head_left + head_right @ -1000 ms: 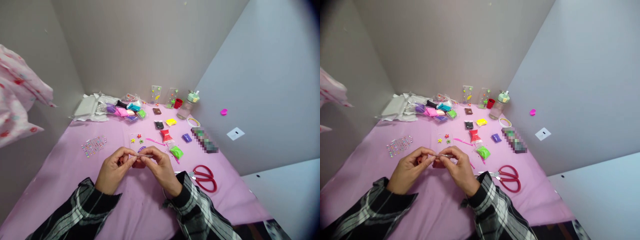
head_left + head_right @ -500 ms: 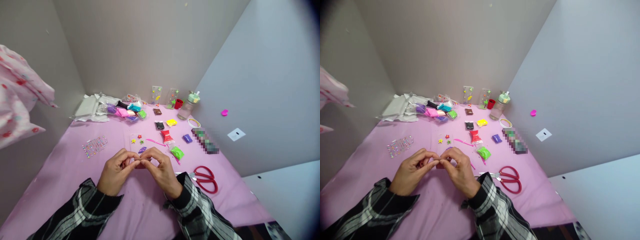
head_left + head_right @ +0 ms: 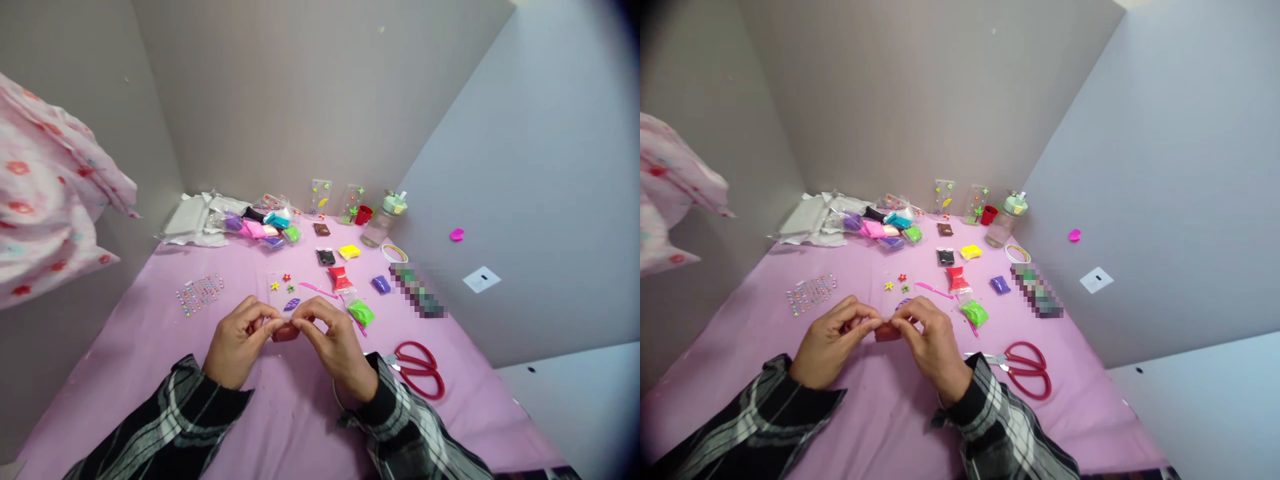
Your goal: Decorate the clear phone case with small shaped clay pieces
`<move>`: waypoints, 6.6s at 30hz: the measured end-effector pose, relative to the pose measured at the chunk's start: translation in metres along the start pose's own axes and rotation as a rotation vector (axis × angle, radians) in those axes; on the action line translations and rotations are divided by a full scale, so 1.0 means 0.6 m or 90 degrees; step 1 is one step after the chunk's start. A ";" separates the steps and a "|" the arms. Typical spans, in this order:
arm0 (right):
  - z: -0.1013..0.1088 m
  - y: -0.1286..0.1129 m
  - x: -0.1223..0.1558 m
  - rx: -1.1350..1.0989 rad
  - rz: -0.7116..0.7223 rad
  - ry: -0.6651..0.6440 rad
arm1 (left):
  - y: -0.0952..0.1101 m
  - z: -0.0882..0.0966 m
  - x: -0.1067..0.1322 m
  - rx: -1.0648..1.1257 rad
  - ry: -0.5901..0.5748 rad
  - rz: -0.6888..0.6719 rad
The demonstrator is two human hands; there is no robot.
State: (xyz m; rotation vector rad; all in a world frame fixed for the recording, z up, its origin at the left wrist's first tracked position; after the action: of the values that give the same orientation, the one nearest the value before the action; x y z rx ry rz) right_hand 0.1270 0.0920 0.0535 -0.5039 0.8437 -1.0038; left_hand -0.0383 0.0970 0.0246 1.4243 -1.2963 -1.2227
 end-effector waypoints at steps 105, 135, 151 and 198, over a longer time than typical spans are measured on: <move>-0.018 0.020 -0.002 -0.166 -0.008 0.009 | -0.047 -0.008 -0.006 0.231 -0.057 0.191; -0.013 0.018 0.000 -0.184 -0.006 0.044 | -0.042 -0.005 -0.008 0.273 -0.015 0.177; 0.015 0.037 0.000 -0.227 -0.074 0.174 | -0.046 0.001 -0.009 0.255 0.008 0.188; -0.019 -0.019 0.005 -0.017 0.179 -0.038 | -0.064 -0.025 -0.006 0.131 -0.202 0.202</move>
State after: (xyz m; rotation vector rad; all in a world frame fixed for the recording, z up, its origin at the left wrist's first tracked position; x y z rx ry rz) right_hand 0.1125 0.0842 0.0535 -0.4224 0.8489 -0.7169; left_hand -0.0168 0.1045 -0.0100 1.1310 -1.8325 -1.1524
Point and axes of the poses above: each hand's wrist, its own x-axis away from the middle knuckle, its own z-axis out of the back of the hand, y = z × x, the point moved 7 cm from there along -x, towards the middle knuckle, and after that the axes turned 9 degrees about x, right-handed, at the moved point
